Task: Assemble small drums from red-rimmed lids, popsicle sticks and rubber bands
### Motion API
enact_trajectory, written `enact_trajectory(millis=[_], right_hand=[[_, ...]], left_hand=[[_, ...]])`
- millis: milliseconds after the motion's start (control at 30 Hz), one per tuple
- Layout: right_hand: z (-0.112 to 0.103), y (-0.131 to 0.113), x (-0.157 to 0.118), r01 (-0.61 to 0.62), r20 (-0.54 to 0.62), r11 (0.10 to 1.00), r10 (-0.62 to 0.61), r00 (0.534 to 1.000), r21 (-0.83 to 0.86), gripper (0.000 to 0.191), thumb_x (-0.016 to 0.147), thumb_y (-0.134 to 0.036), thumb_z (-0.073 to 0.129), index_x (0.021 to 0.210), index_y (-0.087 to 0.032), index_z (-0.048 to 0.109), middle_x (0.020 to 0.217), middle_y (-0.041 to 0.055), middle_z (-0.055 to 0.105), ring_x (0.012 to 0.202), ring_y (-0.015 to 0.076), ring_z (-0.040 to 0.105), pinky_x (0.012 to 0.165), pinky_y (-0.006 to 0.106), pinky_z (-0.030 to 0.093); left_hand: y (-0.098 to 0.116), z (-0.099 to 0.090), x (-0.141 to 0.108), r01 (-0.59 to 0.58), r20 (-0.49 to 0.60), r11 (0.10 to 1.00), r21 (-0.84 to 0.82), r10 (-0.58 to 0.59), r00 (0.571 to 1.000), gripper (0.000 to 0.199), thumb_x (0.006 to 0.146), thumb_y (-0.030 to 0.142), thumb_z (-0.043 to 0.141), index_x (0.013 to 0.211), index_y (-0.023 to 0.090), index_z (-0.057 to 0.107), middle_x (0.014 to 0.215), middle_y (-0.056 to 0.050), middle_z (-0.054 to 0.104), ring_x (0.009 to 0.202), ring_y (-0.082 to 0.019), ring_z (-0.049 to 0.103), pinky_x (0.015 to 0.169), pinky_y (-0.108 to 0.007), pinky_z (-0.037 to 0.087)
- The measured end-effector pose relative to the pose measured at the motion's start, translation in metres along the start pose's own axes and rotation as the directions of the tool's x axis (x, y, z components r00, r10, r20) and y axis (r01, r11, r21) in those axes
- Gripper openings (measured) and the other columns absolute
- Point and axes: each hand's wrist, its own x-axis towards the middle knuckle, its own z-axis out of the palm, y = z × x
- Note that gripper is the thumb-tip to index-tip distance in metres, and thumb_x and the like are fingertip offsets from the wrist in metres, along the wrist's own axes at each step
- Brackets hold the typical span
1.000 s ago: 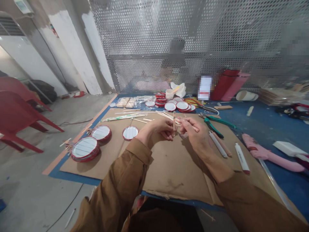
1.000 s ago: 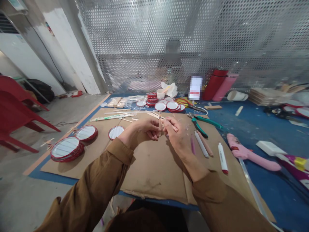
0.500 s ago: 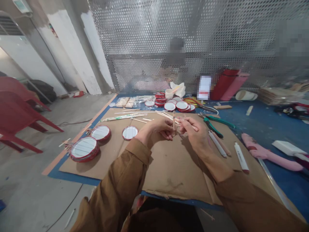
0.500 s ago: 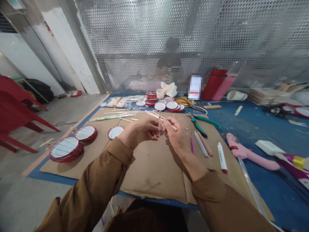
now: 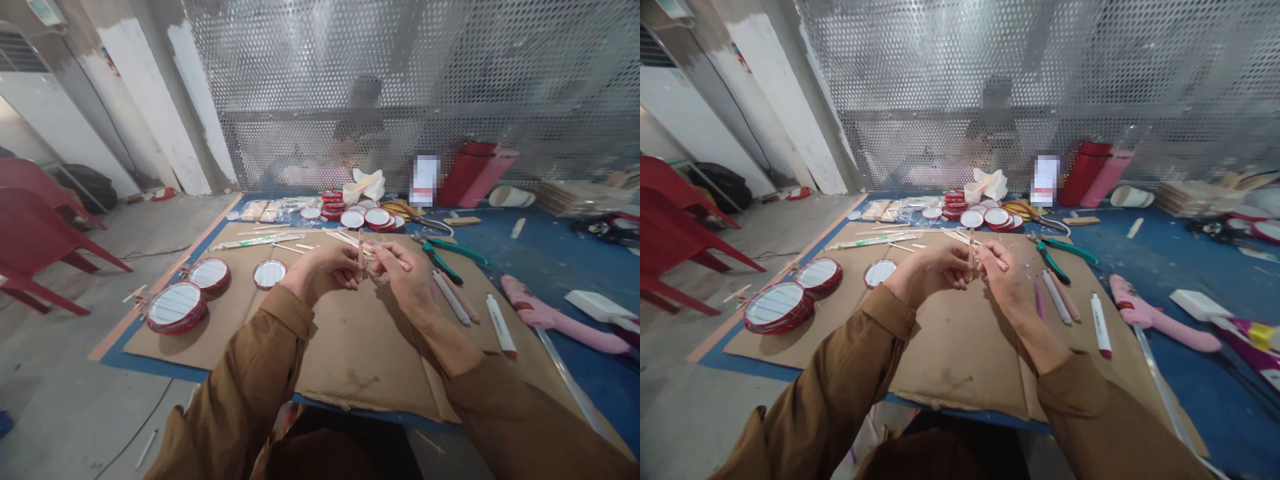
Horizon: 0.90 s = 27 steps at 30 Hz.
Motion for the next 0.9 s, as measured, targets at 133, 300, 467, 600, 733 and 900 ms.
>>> enact_trajectory(millis=[133, 300, 467, 600, 733, 900], right_hand=[[-0.0012, -0.0010, -0.0001, -0.008, -0.011, 1.000, 0.008, 1.000, 0.005, 0.033, 0.087, -0.048, 0.049, 0.072, -0.020, 0.059, 0.059, -0.0020, 0.057, 0.055, 0.0121, 0.051, 0.054, 0.024, 0.036], [-0.0003, -0.0008, -0.0002, -0.011, -0.020, 0.999, 0.012, 1.000, 0.032, 0.031, 0.086, -0.047, 0.049, 0.074, -0.020, 0.060, 0.059, -0.0025, 0.056, 0.055, 0.0118, 0.051, 0.054, 0.023, 0.036], [-0.0005, -0.0033, -0.0003, -0.009, 0.009, 1.000, 0.009, 1.000, 0.010, 0.032, 0.086, -0.046, 0.049, 0.072, -0.020, 0.060, 0.055, -0.0033, 0.055, 0.051, 0.0111, 0.048, 0.052, 0.023, 0.035], [-0.0010, -0.0034, -0.0004, -0.019, 0.014, 1.000, 0.019, 1.000, -0.001, 0.032, 0.086, -0.046, 0.049, 0.072, -0.020, 0.060, 0.057, -0.0028, 0.056, 0.053, 0.0115, 0.050, 0.053, 0.023, 0.036], [-0.0014, -0.0014, 0.0003, -0.013, 0.036, 0.999, 0.014, 0.999, -0.029, 0.033, 0.087, -0.047, 0.048, 0.070, -0.020, 0.060, 0.056, -0.0029, 0.055, 0.053, 0.0117, 0.050, 0.053, 0.024, 0.035], [-0.0033, -0.0022, 0.0008, -0.027, 0.006, 0.999, 0.028, 1.000, -0.044, 0.030, 0.086, -0.043, 0.048, 0.072, -0.020, 0.061, 0.056, -0.0030, 0.056, 0.050, 0.0105, 0.046, 0.051, 0.024, 0.033]], left_hand=[[-0.0010, -0.0011, 0.0008, 0.004, 0.003, 1.000, -0.006, -0.004, 1.000, 0.011, 0.080, 0.018, 0.062, 0.078, 0.012, 0.053, 0.063, -0.004, 0.067, 0.058, -0.014, 0.067, 0.058, -0.025, 0.055], [-0.0004, -0.0011, 0.0007, 0.002, 0.017, 1.000, -0.015, -0.002, 1.000, 0.013, 0.080, 0.019, 0.064, 0.078, 0.011, 0.053, 0.063, -0.004, 0.067, 0.058, -0.014, 0.068, 0.055, -0.023, 0.055], [0.0015, 0.0003, -0.0015, 0.000, 0.005, 1.000, -0.026, 0.000, 1.000, 0.008, 0.081, 0.015, 0.060, 0.080, 0.011, 0.053, 0.061, -0.004, 0.067, 0.057, -0.013, 0.067, 0.057, -0.024, 0.055], [0.0016, 0.0011, -0.0021, 0.002, 0.002, 1.000, -0.018, -0.002, 1.000, 0.004, 0.082, 0.013, 0.056, 0.080, 0.011, 0.053, 0.062, -0.003, 0.066, 0.057, -0.013, 0.067, 0.057, -0.024, 0.055], [0.0002, 0.0009, -0.0008, 0.001, -0.002, 0.999, -0.039, -0.001, 1.000, 0.010, 0.080, 0.016, 0.061, 0.078, 0.011, 0.052, 0.063, -0.003, 0.066, 0.057, -0.013, 0.067, 0.056, -0.023, 0.055], [0.0024, 0.0017, -0.0021, -0.005, 0.015, 0.998, -0.057, 0.006, 1.000, 0.014, 0.078, 0.018, 0.065, 0.080, 0.012, 0.053, 0.062, 0.000, 0.065, 0.055, -0.012, 0.067, 0.054, -0.022, 0.054]])
